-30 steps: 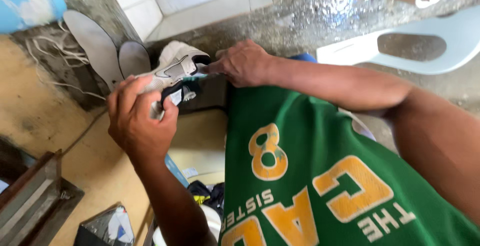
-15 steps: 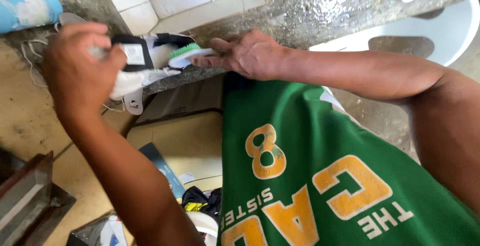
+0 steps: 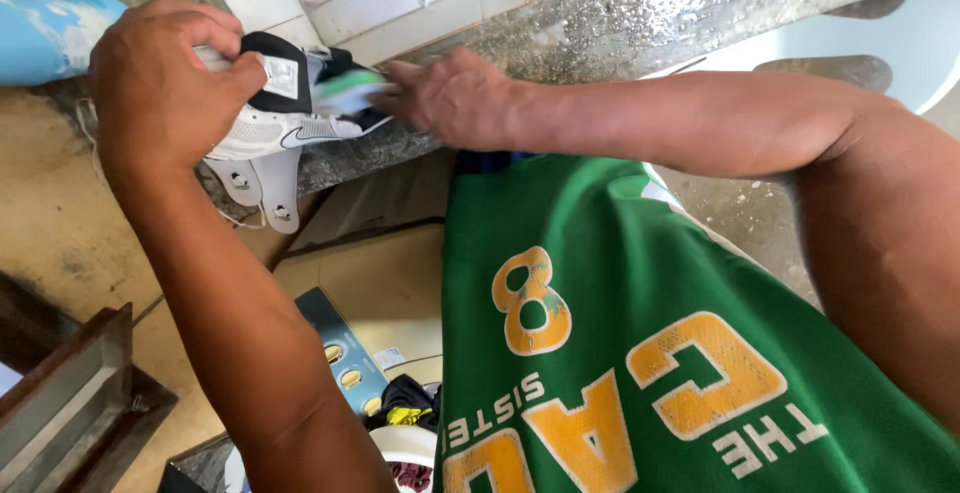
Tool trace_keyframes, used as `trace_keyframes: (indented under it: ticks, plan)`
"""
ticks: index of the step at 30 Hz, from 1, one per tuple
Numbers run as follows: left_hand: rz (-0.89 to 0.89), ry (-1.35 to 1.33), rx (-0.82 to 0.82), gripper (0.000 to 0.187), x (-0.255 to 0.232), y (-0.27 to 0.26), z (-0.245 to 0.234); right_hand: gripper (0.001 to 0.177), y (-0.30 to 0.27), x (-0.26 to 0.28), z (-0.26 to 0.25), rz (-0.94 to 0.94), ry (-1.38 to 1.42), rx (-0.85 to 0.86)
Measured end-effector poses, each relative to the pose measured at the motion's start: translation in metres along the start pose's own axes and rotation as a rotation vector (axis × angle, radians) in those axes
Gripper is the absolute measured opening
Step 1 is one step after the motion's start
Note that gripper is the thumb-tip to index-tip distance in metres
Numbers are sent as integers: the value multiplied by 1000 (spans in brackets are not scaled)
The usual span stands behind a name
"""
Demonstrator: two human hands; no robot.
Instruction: The person scrubs a white and black sneaker with a green brush and a white cleaning solution. They repeatedly apply the solution and scrub different parts of the shoe, including the sole and upper mesh, while holding it over a tiled sink.
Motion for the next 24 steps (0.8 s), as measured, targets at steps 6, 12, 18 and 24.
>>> trace_keyframes:
  ticks: [6, 12, 18, 24]
  plan:
    - [153, 81, -18, 14, -9, -3, 4, 67, -1, -8, -4, 41, -61, -30]
    - [95, 67, -35, 15, -4, -21, 12, 67, -13, -4, 0, 45, 25, -100]
    - [93, 25, -141, 18, -28, -66, 13, 79, -38, -1, 15, 32, 370, 210]
    - [130, 19, -239, 19, -74, -107, 27, 73, -36, 31, -3, -179, 1108, -7]
Point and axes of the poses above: each hand's wrist, its own y-axis towards the middle knuckle, its own z-axis out of the palm, x = y × z, the point moved 9 cm from there along y, towards the middle knuckle, and after that the axes turned 10 degrees about -y, right-handed, at the moved point
